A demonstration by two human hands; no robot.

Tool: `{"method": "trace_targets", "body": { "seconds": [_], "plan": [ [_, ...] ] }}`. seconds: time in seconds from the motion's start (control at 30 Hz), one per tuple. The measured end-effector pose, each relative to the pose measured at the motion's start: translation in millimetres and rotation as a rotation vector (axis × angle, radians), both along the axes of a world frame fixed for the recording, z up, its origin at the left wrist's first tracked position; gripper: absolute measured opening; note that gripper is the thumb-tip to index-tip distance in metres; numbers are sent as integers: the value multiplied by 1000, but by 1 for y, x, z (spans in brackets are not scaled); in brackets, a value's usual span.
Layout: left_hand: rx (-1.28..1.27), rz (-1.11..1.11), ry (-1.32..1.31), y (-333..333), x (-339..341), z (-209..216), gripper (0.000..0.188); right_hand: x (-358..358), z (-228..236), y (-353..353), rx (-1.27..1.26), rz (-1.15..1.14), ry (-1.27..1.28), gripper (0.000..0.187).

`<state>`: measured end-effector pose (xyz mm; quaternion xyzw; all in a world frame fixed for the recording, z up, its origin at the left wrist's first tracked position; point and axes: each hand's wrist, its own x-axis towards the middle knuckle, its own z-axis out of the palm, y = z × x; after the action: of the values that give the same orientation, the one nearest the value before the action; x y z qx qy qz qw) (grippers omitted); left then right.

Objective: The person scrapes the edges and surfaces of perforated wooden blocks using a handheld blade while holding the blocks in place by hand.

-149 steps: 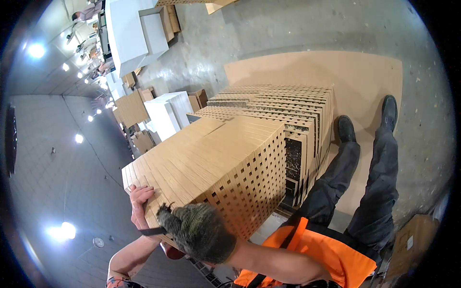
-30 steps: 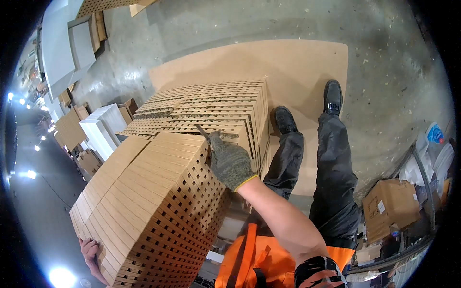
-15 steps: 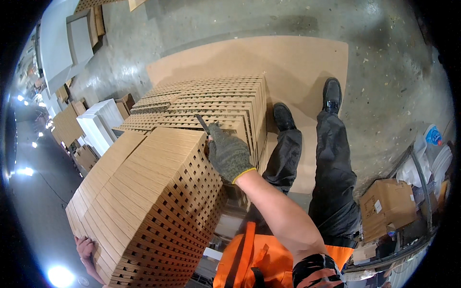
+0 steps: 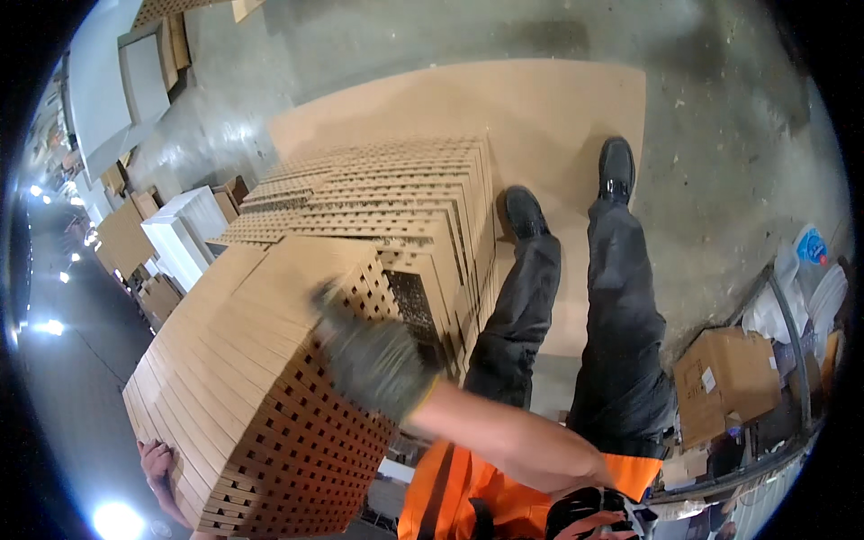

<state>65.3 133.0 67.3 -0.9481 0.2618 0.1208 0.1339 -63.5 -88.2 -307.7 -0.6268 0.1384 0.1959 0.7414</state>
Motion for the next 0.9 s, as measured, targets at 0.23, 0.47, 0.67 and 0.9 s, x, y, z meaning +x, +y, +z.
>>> {"method": "trace_targets", "body": {
  "seconds": [0.23, 0.47, 0.67, 0.9],
  "plan": [
    [36, -115, 287, 80, 56, 63, 19, -21, -82, 43, -410, -354, 16, 38],
    [-46, -44, 64, 19, 11, 15, 13, 16, -19, -21, -300, 288, 69, 43],
    [-46, 31, -20, -33, -5, -20, 6, 25, 38, -27, -27, 263, -251, 38],
    [-124, 129, 6, -26, -5, -17, 12, 21, 42, -24, 40, 351, -267, 35]
  ]
}}
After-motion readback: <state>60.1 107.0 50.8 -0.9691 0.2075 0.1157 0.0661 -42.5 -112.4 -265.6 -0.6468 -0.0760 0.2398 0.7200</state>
